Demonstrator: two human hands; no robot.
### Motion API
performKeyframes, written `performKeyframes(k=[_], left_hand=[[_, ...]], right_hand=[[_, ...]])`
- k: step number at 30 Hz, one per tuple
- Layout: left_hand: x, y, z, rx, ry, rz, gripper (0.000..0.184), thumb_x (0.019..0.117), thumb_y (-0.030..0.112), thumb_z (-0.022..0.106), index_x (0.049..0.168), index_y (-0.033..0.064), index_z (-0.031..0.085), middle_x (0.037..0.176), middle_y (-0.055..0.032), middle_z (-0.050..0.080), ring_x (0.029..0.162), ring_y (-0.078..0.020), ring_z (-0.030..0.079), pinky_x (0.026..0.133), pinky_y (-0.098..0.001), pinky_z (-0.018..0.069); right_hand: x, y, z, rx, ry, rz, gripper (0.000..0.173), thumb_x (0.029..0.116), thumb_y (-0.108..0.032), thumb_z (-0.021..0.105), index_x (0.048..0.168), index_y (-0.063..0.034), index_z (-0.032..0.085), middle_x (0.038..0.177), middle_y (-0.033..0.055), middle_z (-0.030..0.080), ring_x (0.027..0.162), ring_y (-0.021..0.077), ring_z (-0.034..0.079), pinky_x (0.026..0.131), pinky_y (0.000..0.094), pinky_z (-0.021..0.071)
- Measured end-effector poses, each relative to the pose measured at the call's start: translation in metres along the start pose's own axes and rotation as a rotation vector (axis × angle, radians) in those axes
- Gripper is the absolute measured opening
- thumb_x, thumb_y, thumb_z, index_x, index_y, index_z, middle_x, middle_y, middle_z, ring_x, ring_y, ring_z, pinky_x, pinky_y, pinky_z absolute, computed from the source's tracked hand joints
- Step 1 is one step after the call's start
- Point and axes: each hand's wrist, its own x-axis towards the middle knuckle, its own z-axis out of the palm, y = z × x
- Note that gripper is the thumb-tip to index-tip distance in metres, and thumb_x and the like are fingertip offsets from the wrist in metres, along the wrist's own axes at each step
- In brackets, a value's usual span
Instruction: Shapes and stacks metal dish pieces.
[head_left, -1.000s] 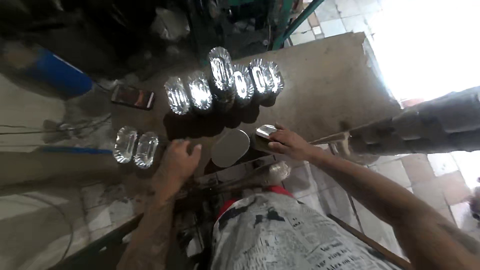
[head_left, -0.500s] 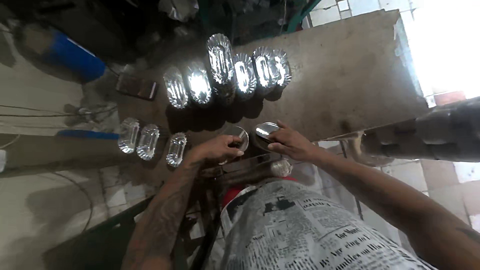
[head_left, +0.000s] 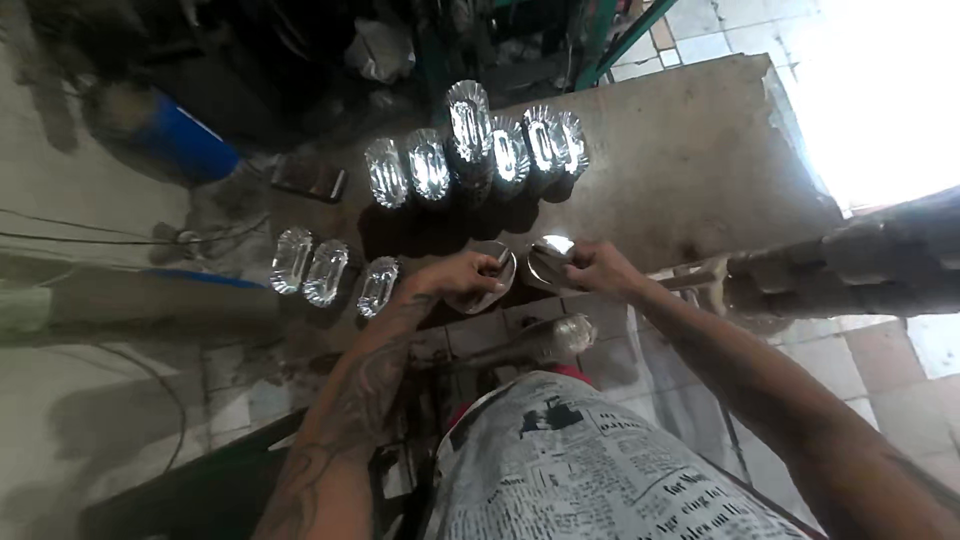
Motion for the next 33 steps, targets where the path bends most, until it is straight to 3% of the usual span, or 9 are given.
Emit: performKeyframes(k=[5,8,12,18,23,27,29,31,33], left_hand=[[-0.009,0.014,0.021,0.198,0.293,-0.007,0.063,0.0957,0.012,0.064,0.154,0.0111,0.040,0.119,-0.0235,0.066,0.099,-0.0364,0.068,0.086,-0.0581,0.0554],[-0.063,0.044,0.064,0.015,0.671,0.139,0.040,0.1024,0.008,0.046,0.142,0.0060,0.054,0.107,-0.0187,0.069,0.093,-0.0280,0.068,0.083,-0.0476,0.0561],[-0.106,0.042,0.124,-0.806,0.831,0.293,0.022,0.0934,0.003,0.043,0.102,0.0097,0.063,0.083,0.0041,0.066,0.074,-0.0037,0.064,0.067,-0.0267,0.0575],[-0.187,0.007,0.161,-0.992,0.880,0.253,0.034,0.0804,-0.002,0.043,0.098,0.0144,0.067,0.084,0.0044,0.073,0.076,-0.0052,0.070,0.069,-0.0283,0.0608],[-0.125,0.021,0.184,-1.042,0.897,0.082,0.048,0.0876,-0.005,0.041,0.132,0.0020,0.058,0.110,-0.0048,0.069,0.098,-0.0085,0.066,0.087,-0.0298,0.0570],[-0.092,0.009,0.194,-1.547,0.793,0.263,0.018,0.0775,0.005,0.048,0.076,0.0153,0.063,0.072,-0.0006,0.069,0.069,-0.0100,0.069,0.063,-0.0312,0.0592],[-0.055,-0.002,0.208,-1.524,0.727,0.286,0.028,0.0809,0.007,0.043,0.066,0.0211,0.061,0.067,0.0053,0.068,0.064,-0.0037,0.066,0.060,-0.0252,0.0564],[-0.008,-0.030,0.207,-1.141,0.617,0.114,0.023,0.0911,0.003,0.041,0.092,0.0094,0.062,0.083,-0.0014,0.068,0.074,-0.0051,0.064,0.069,-0.0227,0.0551],[0.045,-0.071,0.190,-0.559,0.371,-0.108,0.042,0.1069,0.018,0.049,0.146,0.0015,0.051,0.139,-0.0167,0.060,0.126,-0.0226,0.059,0.109,-0.0401,0.0457]], right_hand=[[-0.035,-0.058,0.011,-0.127,0.440,-0.303,0.015,0.0886,-0.010,0.067,0.092,0.0028,0.074,0.089,0.0147,0.071,0.079,0.0210,0.067,0.075,0.0405,0.0577],[-0.067,-0.112,0.024,0.337,0.585,-0.229,0.013,0.0959,-0.007,0.058,0.102,-0.0039,0.068,0.086,-0.0029,0.070,0.073,0.0012,0.066,0.066,0.0228,0.0586],[-0.089,-0.129,0.082,0.784,0.294,-0.126,0.049,0.1035,-0.009,0.049,0.151,-0.0113,0.042,0.120,0.0033,0.068,0.096,0.0113,0.069,0.083,0.0342,0.0616],[-0.156,-0.121,0.122,0.981,0.060,0.244,0.039,0.0993,-0.003,0.043,0.138,-0.0010,0.048,0.111,0.0011,0.071,0.096,0.0095,0.071,0.087,0.0320,0.0615],[-0.102,-0.122,0.109,1.097,0.007,0.229,0.040,0.0957,-0.011,0.039,0.132,-0.0115,0.054,0.101,0.0003,0.071,0.088,0.0109,0.070,0.078,0.0343,0.0610],[-0.088,-0.095,0.072,1.075,-0.355,0.182,0.023,0.0955,-0.005,0.052,0.116,-0.0090,0.061,0.090,-0.0006,0.070,0.077,0.0077,0.067,0.074,0.0298,0.0589],[-0.092,-0.073,0.067,1.029,-0.327,0.168,0.019,0.0950,-0.003,0.056,0.112,-0.0064,0.064,0.091,0.0008,0.072,0.076,0.0077,0.067,0.073,0.0291,0.0589],[-0.099,-0.031,0.063,0.623,-0.231,0.084,0.023,0.0964,-0.004,0.057,0.117,0.0014,0.064,0.102,0.0062,0.072,0.090,0.0112,0.069,0.083,0.0311,0.0598],[-0.120,0.020,0.052,0.083,-0.294,-0.025,0.031,0.0947,-0.003,0.056,0.122,0.0089,0.065,0.115,0.0202,0.070,0.107,0.0261,0.068,0.098,0.0433,0.0551]])
